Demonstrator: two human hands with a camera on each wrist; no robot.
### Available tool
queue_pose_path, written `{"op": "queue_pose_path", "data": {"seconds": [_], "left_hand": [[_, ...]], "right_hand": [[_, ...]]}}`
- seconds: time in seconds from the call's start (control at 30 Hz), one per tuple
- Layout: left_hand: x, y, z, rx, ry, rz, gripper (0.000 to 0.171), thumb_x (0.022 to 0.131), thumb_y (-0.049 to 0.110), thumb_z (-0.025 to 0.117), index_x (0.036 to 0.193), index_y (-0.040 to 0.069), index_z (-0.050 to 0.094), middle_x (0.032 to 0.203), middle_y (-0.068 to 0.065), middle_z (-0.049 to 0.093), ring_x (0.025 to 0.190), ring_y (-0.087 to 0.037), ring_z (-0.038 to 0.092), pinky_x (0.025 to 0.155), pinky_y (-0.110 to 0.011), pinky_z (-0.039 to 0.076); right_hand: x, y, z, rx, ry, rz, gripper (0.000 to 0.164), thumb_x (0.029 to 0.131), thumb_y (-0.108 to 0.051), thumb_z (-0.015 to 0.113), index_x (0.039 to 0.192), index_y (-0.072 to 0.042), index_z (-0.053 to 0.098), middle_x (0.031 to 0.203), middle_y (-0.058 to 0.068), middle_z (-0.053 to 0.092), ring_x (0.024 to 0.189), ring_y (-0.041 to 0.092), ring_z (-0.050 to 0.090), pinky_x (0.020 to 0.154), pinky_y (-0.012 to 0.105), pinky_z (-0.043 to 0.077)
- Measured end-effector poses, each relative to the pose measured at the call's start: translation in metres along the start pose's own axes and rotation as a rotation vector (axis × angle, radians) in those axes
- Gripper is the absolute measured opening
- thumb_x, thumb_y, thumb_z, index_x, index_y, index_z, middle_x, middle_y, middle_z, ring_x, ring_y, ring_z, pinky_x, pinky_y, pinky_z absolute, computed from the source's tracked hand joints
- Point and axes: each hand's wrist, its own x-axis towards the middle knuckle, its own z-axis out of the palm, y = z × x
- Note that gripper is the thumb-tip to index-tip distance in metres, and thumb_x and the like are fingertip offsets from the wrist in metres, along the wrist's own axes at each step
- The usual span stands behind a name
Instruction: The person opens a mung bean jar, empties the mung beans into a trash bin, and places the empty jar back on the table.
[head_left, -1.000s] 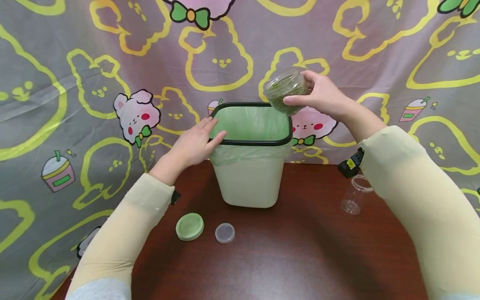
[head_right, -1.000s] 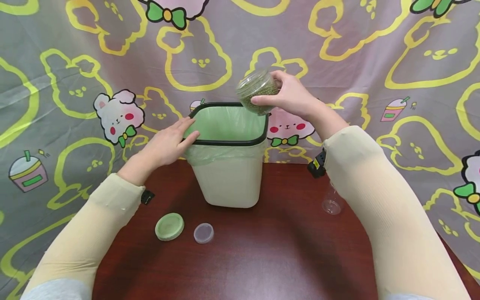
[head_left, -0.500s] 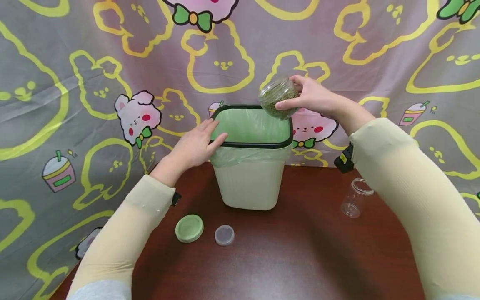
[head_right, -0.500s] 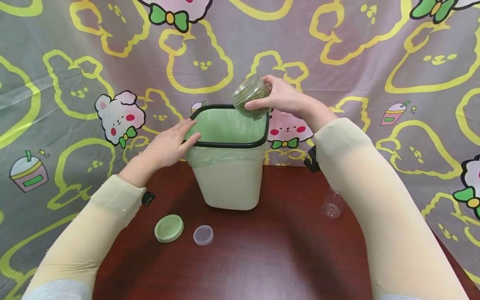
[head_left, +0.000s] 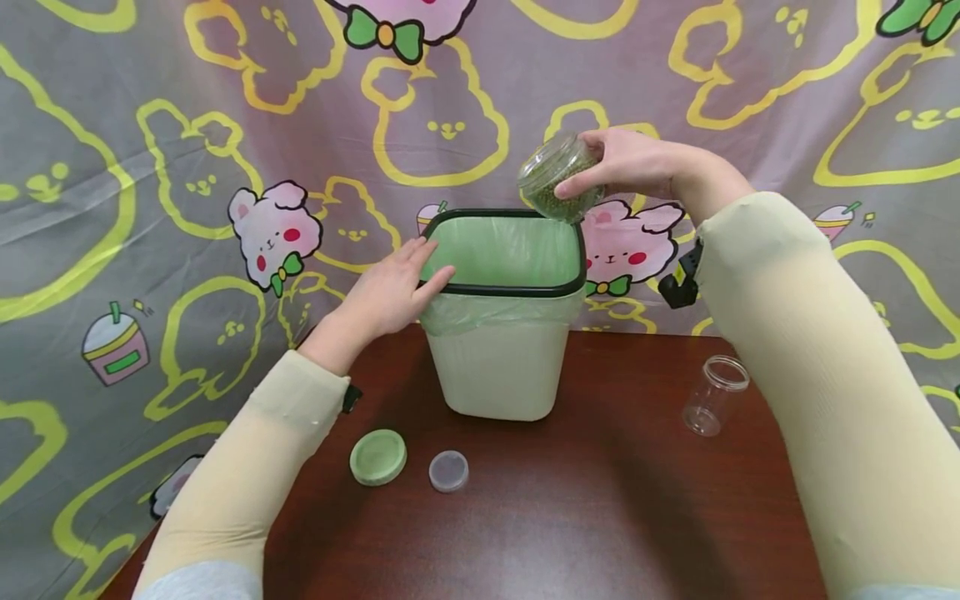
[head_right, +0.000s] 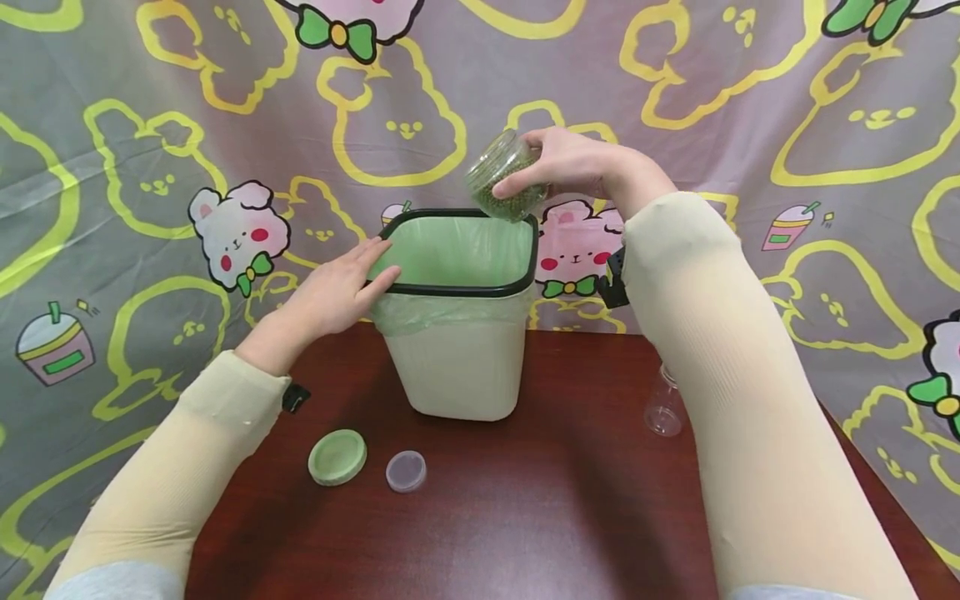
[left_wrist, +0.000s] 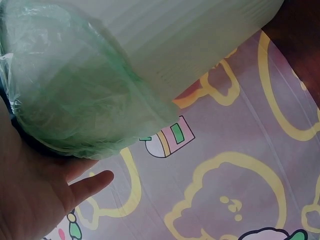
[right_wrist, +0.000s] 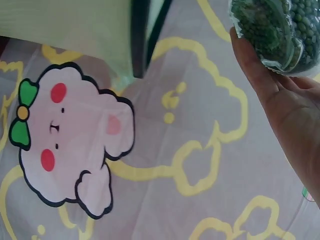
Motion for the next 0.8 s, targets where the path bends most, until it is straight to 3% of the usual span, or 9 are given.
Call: {"op": "queue_pose_path", "data": {"seconds": [0.13, 0.47, 0.63, 0.8], "left_hand": [[0.001, 0.0, 0.0, -0.002, -0.001, -0.009, 0.072, 0.102, 0.055, 0.032, 0.152, 0.003, 0.031, 0.156, -0.017, 0.027, 0.145, -0.028, 0.02, 0.113, -0.047, 0.023], [0.0, 0.001, -0.001, -0.003, -0.011, -0.004, 0.073, 0.102, 0.055, 0.032, 0.151, 0.003, 0.031, 0.156, -0.018, 0.026, 0.144, -0.03, 0.021, 0.113, -0.047, 0.023], [0.0, 0.0, 0.0, -0.003, -0.012, -0.004, 0.072, 0.102, 0.055, 0.032, 0.152, 0.003, 0.03, 0.156, -0.018, 0.026, 0.144, -0.03, 0.02, 0.113, -0.047, 0.023], [0.0, -0.001, 0.0, -0.001, -0.008, -0.001, 0.072, 0.102, 0.054, 0.032, 0.151, 0.002, 0.031, 0.155, -0.018, 0.027, 0.144, -0.031, 0.021, 0.113, -0.047, 0.023]], "right_hand": [[0.003, -0.007, -0.005, 0.035, -0.02, 0.012, 0.06, 0.09, -0.019, 0.07, 0.137, -0.002, 0.038, 0.125, 0.009, 0.049, 0.102, 0.014, 0.057, 0.083, 0.025, 0.052], [0.011, -0.02, -0.004, -0.038, -0.027, 0.001, 0.061, 0.089, -0.02, 0.071, 0.137, -0.002, 0.038, 0.122, 0.009, 0.05, 0.101, 0.015, 0.054, 0.08, 0.024, 0.05], [0.015, -0.018, -0.001, -0.128, -0.026, -0.006, 0.059, 0.087, -0.022, 0.074, 0.134, -0.003, 0.044, 0.121, 0.009, 0.054, 0.101, 0.016, 0.054, 0.082, 0.025, 0.048], [0.019, -0.016, 0.003, -0.224, -0.047, 0.008, 0.07, 0.085, -0.027, 0.076, 0.14, -0.004, 0.04, 0.126, 0.01, 0.053, 0.104, 0.016, 0.051, 0.088, 0.026, 0.043]]}}
